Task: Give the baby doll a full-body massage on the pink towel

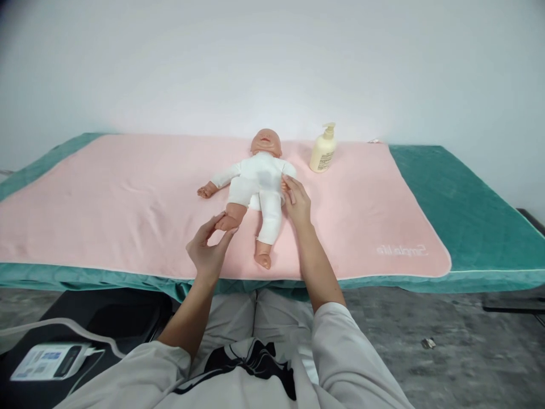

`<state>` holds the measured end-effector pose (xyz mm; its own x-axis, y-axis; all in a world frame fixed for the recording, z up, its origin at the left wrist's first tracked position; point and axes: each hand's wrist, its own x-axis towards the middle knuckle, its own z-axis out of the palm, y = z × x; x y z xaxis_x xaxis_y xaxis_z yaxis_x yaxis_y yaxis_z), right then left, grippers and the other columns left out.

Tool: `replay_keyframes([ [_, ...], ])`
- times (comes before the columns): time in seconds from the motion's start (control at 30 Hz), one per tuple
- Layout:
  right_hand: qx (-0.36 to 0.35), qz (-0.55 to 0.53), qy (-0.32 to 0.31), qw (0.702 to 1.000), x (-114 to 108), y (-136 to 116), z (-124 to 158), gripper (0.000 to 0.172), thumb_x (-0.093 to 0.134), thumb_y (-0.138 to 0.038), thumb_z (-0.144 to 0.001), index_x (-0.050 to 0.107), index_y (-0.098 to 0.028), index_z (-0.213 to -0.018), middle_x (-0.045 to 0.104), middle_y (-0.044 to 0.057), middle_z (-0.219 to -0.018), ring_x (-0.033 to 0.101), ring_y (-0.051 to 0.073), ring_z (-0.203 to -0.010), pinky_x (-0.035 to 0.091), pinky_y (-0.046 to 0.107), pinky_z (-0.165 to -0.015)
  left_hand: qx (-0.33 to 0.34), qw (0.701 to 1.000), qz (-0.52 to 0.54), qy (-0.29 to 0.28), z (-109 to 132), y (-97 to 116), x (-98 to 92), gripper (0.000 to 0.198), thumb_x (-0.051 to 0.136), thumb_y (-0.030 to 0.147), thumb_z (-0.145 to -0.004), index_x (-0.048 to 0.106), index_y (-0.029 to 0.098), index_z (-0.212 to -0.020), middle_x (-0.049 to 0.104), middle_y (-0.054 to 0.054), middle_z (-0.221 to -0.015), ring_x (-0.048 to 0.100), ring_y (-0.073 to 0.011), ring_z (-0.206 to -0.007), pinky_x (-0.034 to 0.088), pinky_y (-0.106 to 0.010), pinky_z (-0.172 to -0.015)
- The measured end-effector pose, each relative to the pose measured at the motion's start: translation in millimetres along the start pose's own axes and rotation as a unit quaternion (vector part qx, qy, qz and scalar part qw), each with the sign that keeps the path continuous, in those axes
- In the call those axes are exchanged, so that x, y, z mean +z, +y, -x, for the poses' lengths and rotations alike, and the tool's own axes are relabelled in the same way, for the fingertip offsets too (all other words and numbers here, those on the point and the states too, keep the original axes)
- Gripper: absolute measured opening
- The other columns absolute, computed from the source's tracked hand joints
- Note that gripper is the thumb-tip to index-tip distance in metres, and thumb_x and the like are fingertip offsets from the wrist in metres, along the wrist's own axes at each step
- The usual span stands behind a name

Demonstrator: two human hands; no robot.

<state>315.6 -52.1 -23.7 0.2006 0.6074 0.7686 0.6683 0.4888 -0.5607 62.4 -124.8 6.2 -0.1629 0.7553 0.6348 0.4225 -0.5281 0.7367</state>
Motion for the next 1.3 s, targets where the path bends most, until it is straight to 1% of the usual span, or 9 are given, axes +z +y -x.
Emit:
replay_keyframes([
  [0.23,0.066,0.023,0.073,0.995,-7.5,13.3,0.8,0.048,0.055,-0.04,-0.093,0.055,-0.024,-0.138,0.061,0.012,-0.134,0.06,0.025,-0.126,0.049,0.047,-0.112,0.034,0.999,-0.016,-0.034,26.7,-3.9,-27.9,0.038,0.083,0.033,-0.079,0.073,0.02,-0.113,0.077,-0.006,-0.11,0.073,-0.0263,-0.109,0.058,-0.044,-0.105],
  [0.43,0.152,0.059,0.119,0.979,-18.8,26.4,11.7,0.057,0.055,-0.035,-0.089,0.047,-0.019,-0.143,0.054,0.015,-0.131,0.058,0.024,-0.123,0.053,0.044,-0.103,0.024,1.0,-0.005,-0.019,51.1,-11.6,-40.1,0.037,0.082,0.028,-0.08,0.072,0.018,-0.114,0.077,-0.007,-0.11,0.074,-0.0265,-0.104,0.06,-0.044,-0.101],
  [0.53,0.214,0.083,0.114,0.967,-23.7,29.5,23.1,0.056,0.057,-0.031,-0.086,0.05,-0.018,-0.14,0.051,0.015,-0.131,0.057,0.024,-0.122,0.053,0.042,-0.103,0.019,0.999,-0.024,-0.02,61.8,-17.8,-44.0,0.034,0.081,0.029,-0.081,0.073,0.017,-0.111,0.078,-0.008,-0.107,0.074,-0.0274,-0.104,0.061,-0.046,-0.099],
  [0.67,0.28,0.105,0.074,0.951,-26.2,28.4,34.8,0.051,0.058,-0.026,-0.085,0.055,-0.018,-0.135,0.053,0.015,-0.133,0.059,0.024,-0.12,0.05,0.044,-0.107,0.012,0.999,-0.044,-0.011,74.6,-28.4,-45.3,0.034,0.081,0.031,-0.081,0.073,0.016,-0.11,0.078,-0.01,-0.106,0.075,-0.0271,-0.103,0.061,-0.046,-0.098],
  [0.77,0.289,0.112,0.049,0.949,-26.7,25.4,36.0,0.05,0.057,-0.022,-0.084,0.058,-0.016,-0.134,0.06,0.016,-0.127,0.062,0.026,-0.116,0.051,0.045,-0.106,0.007,0.999,-0.042,0.002,81.4,-34.6,-43.8,0.034,0.082,0.03,-0.08,0.074,0.016,-0.111,0.078,-0.01,-0.105,0.075,-0.0259,-0.099,0.061,-0.044,-0.097],
  [0.83,0.293,0.118,0.039,0.948,-27.2,23.5,34.3,0.05,0.057,-0.021,-0.084,0.059,-0.015,-0.133,0.062,0.017,-0.125,0.063,0.026,-0.113,0.051,0.045,-0.105,-0.02,0.999,-0.046,0.001,83.9,-37.3,-42.8,0.036,0.083,0.031,-0.079,0.074,0.016,-0.11,0.078,-0.01,-0.104,0.076,-0.0263,-0.099,0.062,-0.042,-0.095],
  [1.0,0.297,0.112,0.035,0.948,-28.8,20.1,30.6,0.05,0.058,-0.019,-0.084,0.058,-0.012,-0.134,0.061,0.018,-0.125,0.062,0.026,-0.114,0.05,0.046,-0.107,-0.067,0.996,-0.059,-0.029,84.6,-39.3,-43.4,0.038,0.083,0.034,-0.079,0.074,0.017,-0.111,0.077,-0.012,-0.108,0.074,-0.0284,-0.103,0.06,-0.045,-0.097],
  [1.2,0.285,0.097,0.049,0.952,-28.5,15.7,31.1,0.048,0.056,-0.018,-0.085,0.058,-0.012,-0.133,0.062,0.018,-0.125,0.063,0.026,-0.114,0.05,0.045,-0.106,-0.107,0.992,-0.048,-0.045,77.9,-26.8,-46.1,0.037,0.082,0.034,-0.079,0.074,0.019,-0.112,0.077,-0.01,-0.108,0.075,-0.0262,-0.102,0.061,-0.041,-0.095],
  [1.3,0.274,0.107,0.045,0.955,-26.6,12.2,29.9,0.05,0.054,-0.016,-0.086,0.055,-0.012,-0.136,0.06,0.017,-0.125,0.063,0.025,-0.114,0.051,0.042,-0.104,-0.097,0.994,-0.027,-0.033,70.7,-19.5,-44.4,0.04,0.08,0.037,-0.08,0.073,0.02,-0.115,0.077,-0.009,-0.11,0.075,-0.0244,-0.1,0.061,-0.038,-0.094],
])
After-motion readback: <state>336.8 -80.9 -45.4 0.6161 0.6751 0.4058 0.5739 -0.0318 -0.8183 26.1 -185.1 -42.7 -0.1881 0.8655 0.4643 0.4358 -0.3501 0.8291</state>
